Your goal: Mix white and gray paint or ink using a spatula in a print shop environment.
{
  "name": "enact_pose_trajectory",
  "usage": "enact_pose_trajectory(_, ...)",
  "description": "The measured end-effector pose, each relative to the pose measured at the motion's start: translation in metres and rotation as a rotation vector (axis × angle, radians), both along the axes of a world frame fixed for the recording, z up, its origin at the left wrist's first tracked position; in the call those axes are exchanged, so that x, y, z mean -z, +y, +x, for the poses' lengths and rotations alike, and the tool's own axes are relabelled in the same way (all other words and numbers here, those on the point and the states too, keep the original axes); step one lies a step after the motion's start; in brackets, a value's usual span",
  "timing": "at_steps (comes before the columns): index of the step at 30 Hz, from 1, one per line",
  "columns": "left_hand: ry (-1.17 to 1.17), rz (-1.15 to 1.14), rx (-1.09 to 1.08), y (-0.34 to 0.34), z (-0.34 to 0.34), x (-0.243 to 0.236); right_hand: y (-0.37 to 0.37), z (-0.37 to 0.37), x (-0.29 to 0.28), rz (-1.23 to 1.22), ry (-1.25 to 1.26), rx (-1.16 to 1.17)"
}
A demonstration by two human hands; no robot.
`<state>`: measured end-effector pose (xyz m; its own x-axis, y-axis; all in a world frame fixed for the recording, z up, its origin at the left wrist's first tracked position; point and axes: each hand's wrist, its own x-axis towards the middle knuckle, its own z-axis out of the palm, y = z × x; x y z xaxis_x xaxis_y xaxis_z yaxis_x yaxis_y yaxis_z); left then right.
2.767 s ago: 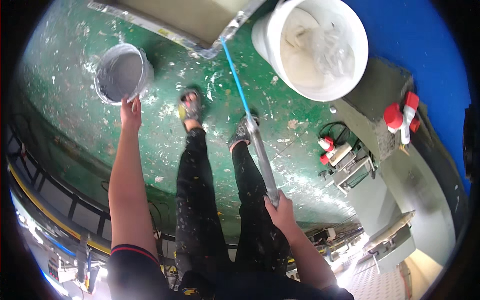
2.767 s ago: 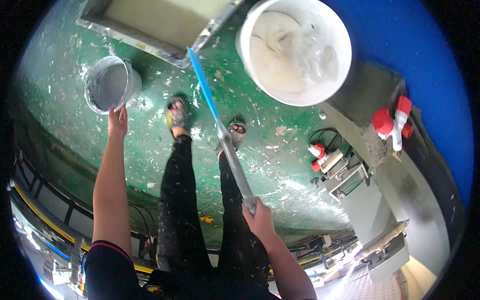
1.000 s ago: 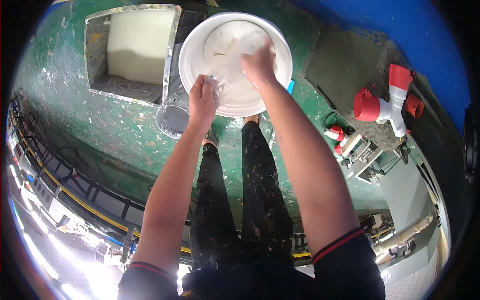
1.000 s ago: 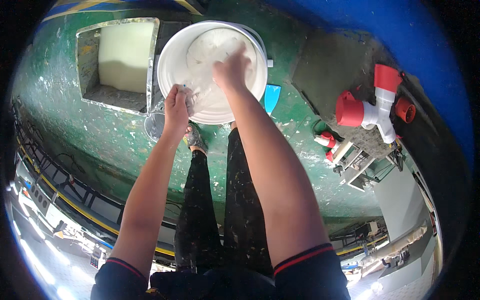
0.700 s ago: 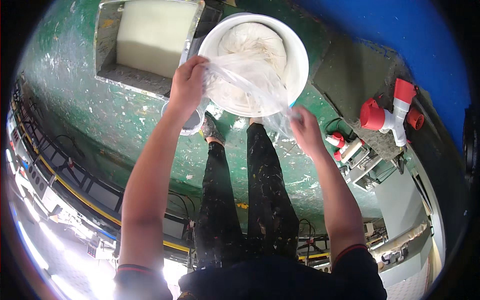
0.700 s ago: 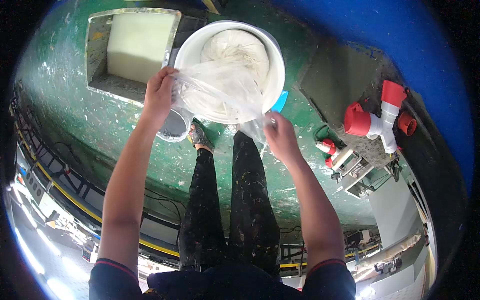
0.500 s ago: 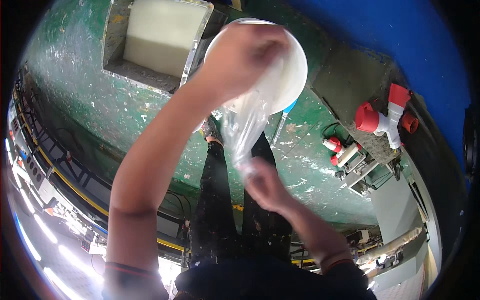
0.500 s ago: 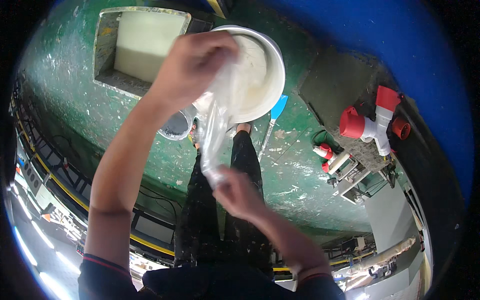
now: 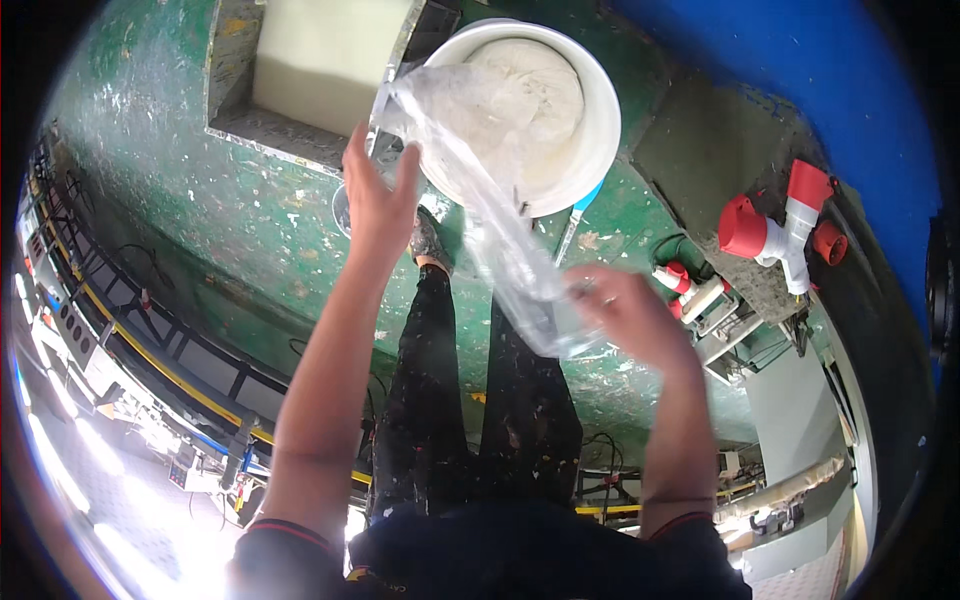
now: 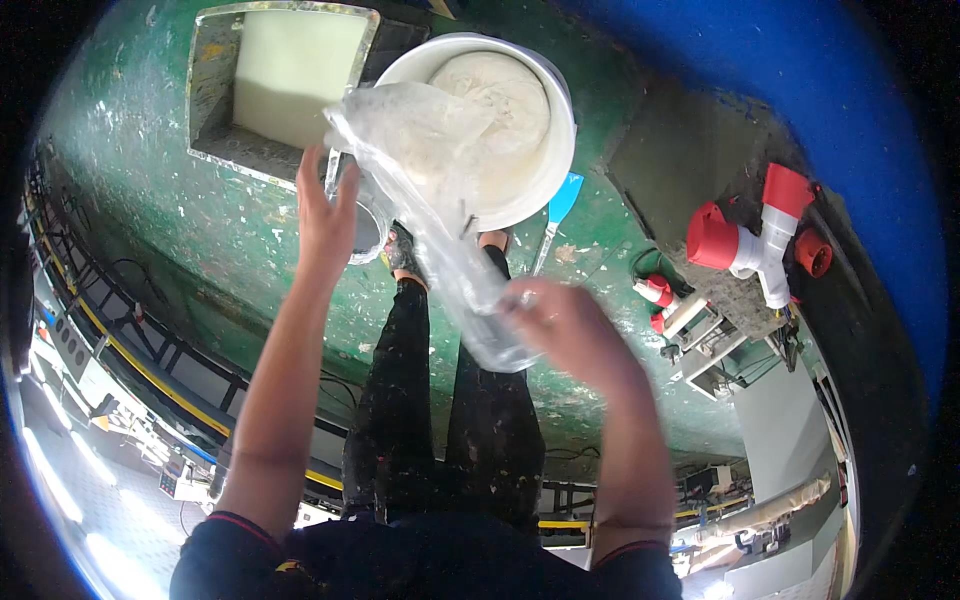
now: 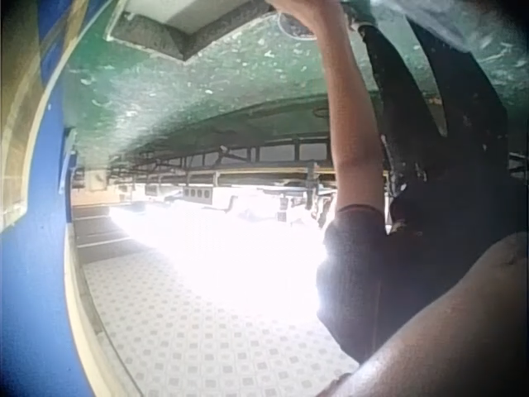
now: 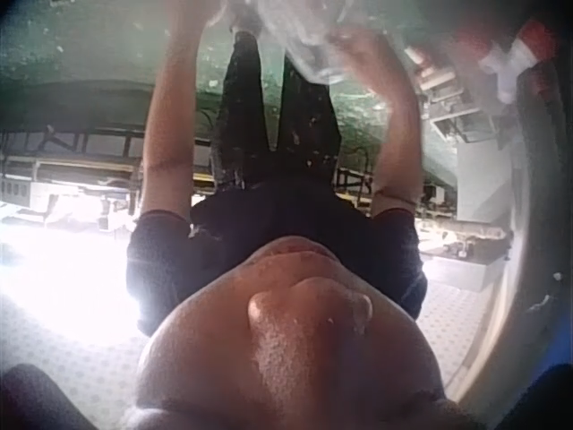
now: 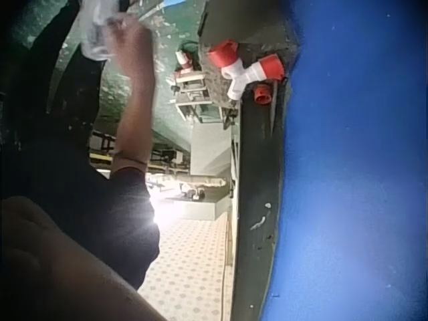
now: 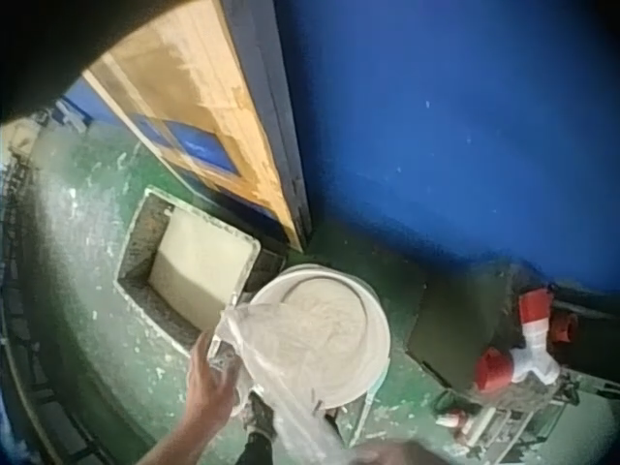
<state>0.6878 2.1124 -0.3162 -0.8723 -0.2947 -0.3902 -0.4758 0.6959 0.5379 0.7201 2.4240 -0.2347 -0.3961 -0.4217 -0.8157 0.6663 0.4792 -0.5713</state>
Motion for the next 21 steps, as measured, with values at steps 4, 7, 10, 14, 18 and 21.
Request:
enact_pose_trajectory(4,-0.502,0.569,-0.276,-0.038,0.098,0.059,0.015,-0.098,-0.006,0.484,0.447,-0.133)
enact_pose_trajectory(7,-0.730,0.947,-0.452,0.060,0.082,0.035,-0.020,-0.148,-0.004,0.326,0.719,0.079)
enact_pose_trajectory(10,-0.614,0.926,-0.628,0.094,0.072,0.032,-0.106,-0.175,-0.001,0.204,1.214,-0.181)
enact_pose_trajectory(14,-0.333,0.403,-0.277,0.101,0.091,0.044,-0.158,-0.135,0.128,0.584,1.371,-0.861)
enact_pose_trajectory(18,-0.282,0.250,-0.339,0.003,0.115,0.051,-0.147,-0.139,0.140,0.513,0.424,-0.429)
enact_pose_trajectory(21,-0.280,0.299,-0.376,-0.048,0.112,0.054,-0.062,-0.090,0.163,0.591,0.591,-0.325)
